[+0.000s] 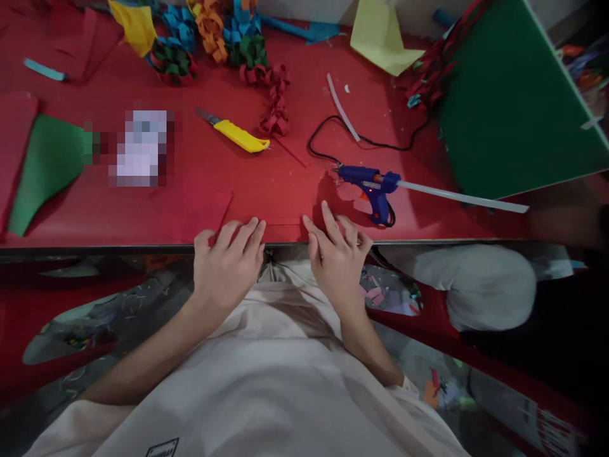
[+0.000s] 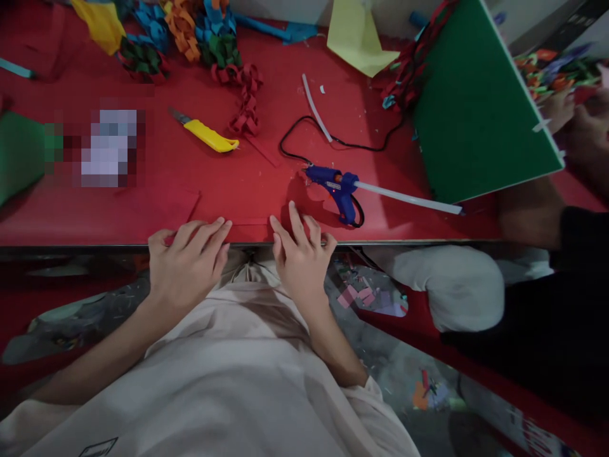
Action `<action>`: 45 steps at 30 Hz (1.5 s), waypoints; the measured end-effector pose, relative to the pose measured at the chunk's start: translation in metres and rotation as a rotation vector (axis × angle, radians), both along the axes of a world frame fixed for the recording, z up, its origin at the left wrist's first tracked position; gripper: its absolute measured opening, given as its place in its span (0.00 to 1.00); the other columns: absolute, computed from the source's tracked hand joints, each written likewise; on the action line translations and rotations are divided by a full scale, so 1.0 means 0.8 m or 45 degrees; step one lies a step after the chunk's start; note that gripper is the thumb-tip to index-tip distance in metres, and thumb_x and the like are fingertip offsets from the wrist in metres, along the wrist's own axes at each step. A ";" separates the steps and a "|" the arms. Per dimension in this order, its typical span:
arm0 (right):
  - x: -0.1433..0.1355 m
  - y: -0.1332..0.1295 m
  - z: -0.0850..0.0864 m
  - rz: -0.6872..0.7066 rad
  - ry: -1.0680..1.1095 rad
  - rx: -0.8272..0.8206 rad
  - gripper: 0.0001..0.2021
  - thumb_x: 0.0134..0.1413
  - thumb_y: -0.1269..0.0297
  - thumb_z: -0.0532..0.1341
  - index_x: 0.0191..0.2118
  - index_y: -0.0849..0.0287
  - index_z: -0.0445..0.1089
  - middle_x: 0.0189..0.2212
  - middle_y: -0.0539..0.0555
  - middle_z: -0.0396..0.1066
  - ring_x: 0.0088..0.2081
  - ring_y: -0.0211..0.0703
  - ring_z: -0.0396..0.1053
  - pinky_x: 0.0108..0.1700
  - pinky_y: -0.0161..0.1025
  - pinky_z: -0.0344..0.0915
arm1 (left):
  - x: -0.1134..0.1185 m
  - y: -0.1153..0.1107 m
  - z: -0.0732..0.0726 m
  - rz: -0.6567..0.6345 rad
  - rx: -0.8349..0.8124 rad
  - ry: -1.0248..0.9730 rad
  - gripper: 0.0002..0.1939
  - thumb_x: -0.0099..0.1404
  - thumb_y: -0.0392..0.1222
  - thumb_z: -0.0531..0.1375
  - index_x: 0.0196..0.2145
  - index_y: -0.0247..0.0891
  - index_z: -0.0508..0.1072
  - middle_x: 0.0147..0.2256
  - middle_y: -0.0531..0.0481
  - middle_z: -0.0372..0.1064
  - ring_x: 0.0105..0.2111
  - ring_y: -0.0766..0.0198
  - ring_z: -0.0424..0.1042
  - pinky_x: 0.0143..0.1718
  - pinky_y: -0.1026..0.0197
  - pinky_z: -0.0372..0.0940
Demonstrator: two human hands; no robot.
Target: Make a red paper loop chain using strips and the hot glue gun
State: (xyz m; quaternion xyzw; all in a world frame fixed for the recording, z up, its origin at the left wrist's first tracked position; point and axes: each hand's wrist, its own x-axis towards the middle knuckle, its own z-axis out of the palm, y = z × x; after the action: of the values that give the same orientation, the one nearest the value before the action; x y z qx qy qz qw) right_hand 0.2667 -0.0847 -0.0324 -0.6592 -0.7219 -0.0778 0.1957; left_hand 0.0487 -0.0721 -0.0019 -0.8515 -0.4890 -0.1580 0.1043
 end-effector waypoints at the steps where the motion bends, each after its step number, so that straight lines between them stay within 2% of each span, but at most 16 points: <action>1: 0.003 -0.001 -0.002 -0.016 0.002 0.019 0.17 0.73 0.60 0.55 0.62 0.43 0.73 0.69 0.54 0.66 0.61 0.55 0.66 0.56 0.54 0.53 | -0.001 0.000 0.000 -0.004 0.024 0.020 0.19 0.75 0.38 0.57 0.61 0.37 0.73 0.55 0.44 0.78 0.49 0.49 0.75 0.48 0.43 0.56; 4: 0.006 -0.006 0.001 -0.050 0.134 0.100 0.15 0.73 0.62 0.55 0.57 0.47 0.75 0.65 0.58 0.71 0.60 0.55 0.67 0.56 0.53 0.55 | -0.003 0.002 -0.001 -0.025 0.077 0.049 0.18 0.75 0.37 0.57 0.60 0.35 0.73 0.55 0.45 0.78 0.48 0.51 0.76 0.48 0.44 0.56; 5: 0.004 -0.007 0.006 -0.046 0.270 0.147 0.13 0.73 0.62 0.55 0.52 0.51 0.76 0.60 0.60 0.75 0.58 0.53 0.68 0.55 0.52 0.57 | -0.003 0.003 -0.002 -0.033 0.080 0.050 0.17 0.76 0.37 0.57 0.59 0.35 0.74 0.55 0.45 0.78 0.48 0.51 0.76 0.48 0.44 0.56; 7: -0.007 -0.004 0.024 0.021 0.713 0.212 0.13 0.73 0.61 0.55 0.37 0.56 0.72 0.41 0.58 0.78 0.45 0.47 0.71 0.47 0.46 0.61 | -0.003 0.004 -0.004 -0.042 0.058 0.039 0.17 0.75 0.38 0.57 0.59 0.35 0.73 0.55 0.44 0.78 0.49 0.51 0.76 0.48 0.44 0.56; 9: -0.027 0.009 0.045 0.186 1.256 0.115 0.21 0.72 0.55 0.55 0.26 0.55 0.56 0.23 0.48 0.61 0.28 0.38 0.61 0.34 0.39 0.57 | -0.003 0.004 -0.006 -0.033 0.014 0.008 0.19 0.75 0.38 0.57 0.61 0.36 0.72 0.56 0.43 0.77 0.50 0.50 0.75 0.49 0.44 0.56; 11: -0.052 0.036 0.059 0.335 1.637 -0.057 0.28 0.71 0.46 0.55 0.23 0.53 0.45 0.19 0.44 0.44 0.22 0.34 0.47 0.27 0.38 0.49 | -0.004 0.003 -0.008 -0.030 -0.029 -0.033 0.21 0.74 0.37 0.57 0.63 0.37 0.70 0.57 0.42 0.76 0.52 0.49 0.75 0.51 0.44 0.55; 13: -0.077 0.071 0.061 0.361 1.778 -0.253 0.30 0.67 0.40 0.55 0.22 0.53 0.43 0.20 0.44 0.41 0.22 0.33 0.44 0.26 0.38 0.46 | -0.008 0.000 -0.008 -0.036 -0.047 -0.060 0.23 0.73 0.35 0.57 0.64 0.38 0.70 0.58 0.41 0.76 0.52 0.49 0.76 0.52 0.44 0.55; 15: -0.096 0.103 0.053 0.267 1.816 -0.386 0.31 0.65 0.39 0.56 0.20 0.53 0.44 0.19 0.44 0.41 0.22 0.32 0.43 0.25 0.37 0.44 | -0.013 -0.004 -0.009 -0.051 -0.067 -0.080 0.26 0.72 0.33 0.56 0.66 0.38 0.68 0.59 0.40 0.75 0.55 0.49 0.75 0.53 0.44 0.56; 18: -0.111 0.127 0.040 0.179 1.744 -0.453 0.29 0.63 0.48 0.58 0.18 0.53 0.45 0.18 0.44 0.42 0.22 0.31 0.43 0.26 0.37 0.43 | -0.019 -0.011 -0.011 -0.060 -0.134 -0.119 0.30 0.71 0.31 0.54 0.70 0.38 0.63 0.63 0.39 0.71 0.59 0.49 0.73 0.55 0.44 0.56; 22: -0.119 0.122 0.043 0.204 1.682 -0.443 0.24 0.61 0.58 0.56 0.17 0.54 0.46 0.17 0.44 0.43 0.22 0.30 0.45 0.26 0.36 0.44 | -0.020 -0.015 -0.018 -0.025 -0.121 -0.120 0.29 0.70 0.31 0.54 0.68 0.36 0.64 0.63 0.37 0.70 0.59 0.48 0.73 0.55 0.43 0.55; 30: -0.128 0.125 0.042 0.263 1.783 -0.483 0.22 0.59 0.57 0.56 0.18 0.53 0.47 0.17 0.42 0.42 0.21 0.30 0.44 0.25 0.36 0.44 | -0.018 -0.014 -0.019 -0.047 -0.037 -0.113 0.27 0.70 0.31 0.55 0.66 0.33 0.67 0.62 0.38 0.71 0.57 0.47 0.74 0.54 0.44 0.55; 37: -0.114 0.127 0.031 0.346 1.632 -0.439 0.27 0.66 0.48 0.53 0.19 0.52 0.45 0.16 0.42 0.42 0.20 0.32 0.44 0.25 0.37 0.45 | -0.013 -0.007 -0.009 -0.027 -0.043 -0.116 0.25 0.72 0.33 0.55 0.64 0.33 0.68 0.61 0.38 0.73 0.54 0.48 0.74 0.51 0.43 0.58; 39: -0.094 0.126 0.041 0.419 1.470 -0.369 0.28 0.70 0.45 0.49 0.20 0.52 0.47 0.17 0.43 0.43 0.21 0.34 0.46 0.26 0.37 0.49 | -0.014 0.005 -0.005 -0.045 -0.037 -0.118 0.23 0.73 0.35 0.55 0.63 0.34 0.70 0.55 0.37 0.77 0.49 0.48 0.75 0.48 0.44 0.59; 41: -0.065 0.120 0.055 0.516 1.113 -0.250 0.26 0.73 0.48 0.49 0.23 0.55 0.57 0.20 0.45 0.54 0.25 0.36 0.54 0.32 0.37 0.56 | -0.016 0.023 -0.001 -0.066 -0.033 -0.109 0.18 0.74 0.37 0.56 0.58 0.37 0.75 0.47 0.39 0.79 0.44 0.48 0.75 0.45 0.45 0.60; 43: -0.034 0.110 0.066 0.605 0.605 -0.185 0.15 0.72 0.56 0.56 0.36 0.58 0.70 0.34 0.53 0.70 0.38 0.41 0.66 0.45 0.41 0.62 | -0.016 0.042 0.004 -0.100 -0.037 -0.067 0.13 0.75 0.38 0.56 0.48 0.40 0.80 0.40 0.42 0.78 0.42 0.50 0.74 0.43 0.46 0.59; 45: -0.011 0.099 0.067 0.610 0.232 -0.256 0.10 0.69 0.58 0.62 0.49 0.57 0.73 0.47 0.57 0.73 0.49 0.47 0.68 0.52 0.45 0.62 | -0.014 0.058 0.008 -0.117 -0.030 -0.021 0.13 0.76 0.38 0.55 0.40 0.41 0.80 0.36 0.45 0.77 0.40 0.52 0.74 0.43 0.46 0.58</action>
State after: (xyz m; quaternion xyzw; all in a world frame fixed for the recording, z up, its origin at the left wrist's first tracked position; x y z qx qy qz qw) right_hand 0.2576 -0.0056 0.0213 -0.4901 -0.8407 0.1025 0.2063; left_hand 0.0372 -0.0254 0.0049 -0.8728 -0.4521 -0.1640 0.0828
